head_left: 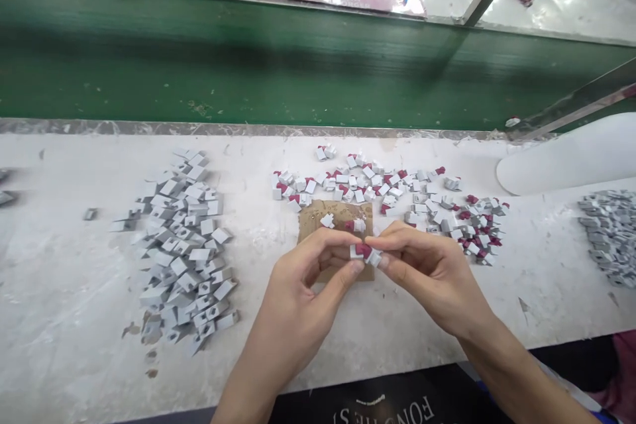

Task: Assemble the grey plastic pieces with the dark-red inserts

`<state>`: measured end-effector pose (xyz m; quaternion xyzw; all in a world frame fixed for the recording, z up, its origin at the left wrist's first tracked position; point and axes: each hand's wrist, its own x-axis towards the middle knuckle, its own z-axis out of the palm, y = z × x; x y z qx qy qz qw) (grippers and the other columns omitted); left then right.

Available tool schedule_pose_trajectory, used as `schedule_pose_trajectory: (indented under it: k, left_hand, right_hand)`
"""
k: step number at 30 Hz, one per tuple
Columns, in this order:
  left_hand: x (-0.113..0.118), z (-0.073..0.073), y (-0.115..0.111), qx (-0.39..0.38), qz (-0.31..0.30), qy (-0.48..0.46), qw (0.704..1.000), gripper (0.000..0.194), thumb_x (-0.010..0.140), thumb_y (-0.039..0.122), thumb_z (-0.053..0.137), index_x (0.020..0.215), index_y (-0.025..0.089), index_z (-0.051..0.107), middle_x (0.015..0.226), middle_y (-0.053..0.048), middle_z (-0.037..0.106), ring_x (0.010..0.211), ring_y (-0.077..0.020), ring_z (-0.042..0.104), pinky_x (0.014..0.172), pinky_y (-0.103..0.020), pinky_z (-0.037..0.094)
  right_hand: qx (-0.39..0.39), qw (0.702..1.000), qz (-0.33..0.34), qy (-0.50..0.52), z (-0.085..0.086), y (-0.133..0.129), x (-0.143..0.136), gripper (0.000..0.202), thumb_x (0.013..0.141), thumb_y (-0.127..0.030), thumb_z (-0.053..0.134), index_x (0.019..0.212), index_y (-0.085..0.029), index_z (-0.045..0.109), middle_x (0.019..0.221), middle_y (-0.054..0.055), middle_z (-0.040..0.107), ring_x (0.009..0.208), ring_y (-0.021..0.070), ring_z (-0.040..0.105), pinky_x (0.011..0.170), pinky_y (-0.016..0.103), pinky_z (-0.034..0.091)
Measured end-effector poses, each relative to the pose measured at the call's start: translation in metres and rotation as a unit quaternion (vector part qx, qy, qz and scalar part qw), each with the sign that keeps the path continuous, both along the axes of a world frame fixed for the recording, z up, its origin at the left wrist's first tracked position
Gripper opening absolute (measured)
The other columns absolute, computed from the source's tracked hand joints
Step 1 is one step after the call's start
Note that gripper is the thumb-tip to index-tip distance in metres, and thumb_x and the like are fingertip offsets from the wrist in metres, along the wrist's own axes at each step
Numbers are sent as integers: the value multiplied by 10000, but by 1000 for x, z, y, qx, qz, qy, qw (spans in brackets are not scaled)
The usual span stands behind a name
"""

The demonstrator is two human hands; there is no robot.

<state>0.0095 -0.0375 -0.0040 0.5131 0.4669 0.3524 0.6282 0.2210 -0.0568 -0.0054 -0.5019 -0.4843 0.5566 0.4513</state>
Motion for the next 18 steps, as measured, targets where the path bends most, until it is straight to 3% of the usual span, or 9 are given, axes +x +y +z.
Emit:
schedule_pose_trajectory:
  k: [3, 6, 9, 12, 15, 18]
  left_hand:
    - [0, 7, 6, 32, -45, 73, 996, 102, 1116, 309, 702, 1167, 306, 790, 1122, -16, 836, 986, -201, 815, 837, -321, 697]
    - [6, 15, 31, 110, -71, 173, 976, 116, 1082, 291, 670, 1084, 292, 786, 1055, -25, 822, 911, -217, 755, 795, -353, 650]
    - [18, 15, 85, 171, -14, 269, 948, 112, 1019, 304, 695, 1051, 267, 796, 1047, -63, 825, 954, -271, 743, 860, -422, 633]
    - [31, 2, 159, 169, 62, 320, 930, 56, 947, 276, 745, 991, 245, 760, 1059, -113, 848, 966, -322, 768, 881, -473, 623]
    - [40, -16, 224, 148, 120, 352, 916, 91, 882, 206, 773, 885, 252, 694, 1075, -128, 878, 1014, -335, 805, 963, -517, 625]
    - [40, -27, 257, 124, 120, 374, 911, 125, 940, 282, 726, 837, 223, 685, 1018, -76, 880, 1086, -329, 833, 988, -513, 621]
  right_hand:
    - [0, 1000, 12, -26, -1, 0, 3, 247, 1087, -267, 807, 1222, -427, 938, 1085, 14, 877, 992, 207, 821, 852, 350, 671]
    - [-4, 995, 12, -99, 2, 14, 19, 236, 1091, -348, 804, 1297, -391, 911, 1196, 40, 895, 1088, 253, 853, 932, 421, 709]
    - [22, 972, -87, -218, 8, 39, 50, 344, 1056, -423, 812, 1375, -308, 871, 1255, 88, 893, 1090, 293, 849, 968, 501, 715]
    - [25, 919, -186, -347, 12, 62, 88, 390, 1049, -399, 739, 1384, -235, 849, 1258, 130, 868, 1037, 311, 821, 888, 503, 694]
    - [-17, 868, -181, -462, 7, 70, 119, 409, 1030, -318, 650, 1371, -205, 846, 1289, 150, 831, 1020, 315, 798, 873, 488, 661]
    - [-48, 841, -153, -516, -7, 67, 135, 414, 988, -300, 651, 1328, -197, 863, 1288, 167, 814, 1082, 350, 776, 933, 508, 632]
